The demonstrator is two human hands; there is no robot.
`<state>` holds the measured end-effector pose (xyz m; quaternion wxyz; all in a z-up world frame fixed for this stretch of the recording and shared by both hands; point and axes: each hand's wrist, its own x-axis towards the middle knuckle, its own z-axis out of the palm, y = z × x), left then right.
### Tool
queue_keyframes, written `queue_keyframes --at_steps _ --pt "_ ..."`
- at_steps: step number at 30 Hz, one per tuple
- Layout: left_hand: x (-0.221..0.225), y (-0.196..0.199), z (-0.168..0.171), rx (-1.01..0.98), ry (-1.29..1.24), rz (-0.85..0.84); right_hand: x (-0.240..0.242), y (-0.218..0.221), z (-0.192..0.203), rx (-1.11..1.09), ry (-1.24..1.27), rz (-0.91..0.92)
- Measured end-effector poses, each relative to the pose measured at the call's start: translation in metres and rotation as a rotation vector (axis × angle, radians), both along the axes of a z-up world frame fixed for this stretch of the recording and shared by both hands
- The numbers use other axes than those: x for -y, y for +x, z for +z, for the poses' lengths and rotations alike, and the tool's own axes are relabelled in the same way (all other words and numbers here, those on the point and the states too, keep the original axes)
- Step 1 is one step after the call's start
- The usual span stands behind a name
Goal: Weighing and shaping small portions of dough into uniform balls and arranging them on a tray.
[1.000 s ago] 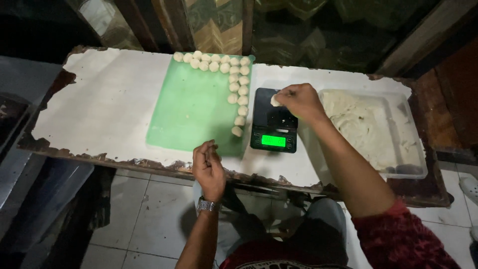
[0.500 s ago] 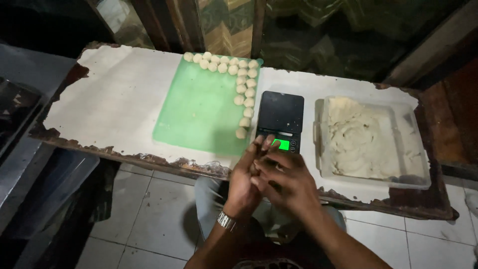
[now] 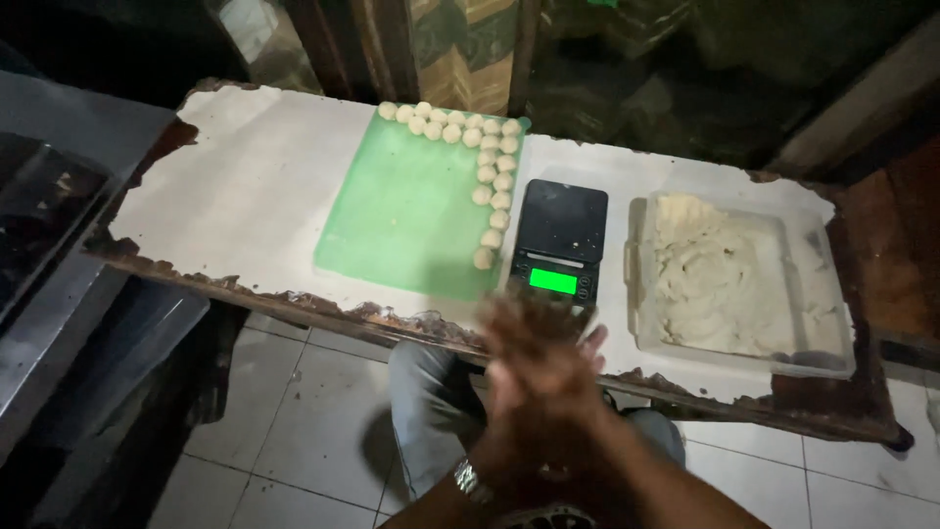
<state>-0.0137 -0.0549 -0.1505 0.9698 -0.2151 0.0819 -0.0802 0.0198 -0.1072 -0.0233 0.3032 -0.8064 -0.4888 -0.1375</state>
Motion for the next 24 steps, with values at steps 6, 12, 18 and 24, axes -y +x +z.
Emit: queue_keyframes --at_steps 6,12,18,24 --pt "-0.051 0.032 0.042 0.133 0.083 -0.105 -0.012 0.012 0.006 0.285 0.058 -0.158" --pt "-0.058 0.04 0.061 0.123 0.261 -0.082 0.013 0.019 -0.022 0.13 -0.124 -0.234" --pt "-0.048 0.025 0.07 0.133 0.462 -0.046 -0.006 0.01 -0.009 0.42 -0.012 -0.015" --pt "-0.042 0.004 0.078 0.127 0.678 -0.009 -0.003 0.012 -0.005 0.192 -0.284 -0.079"
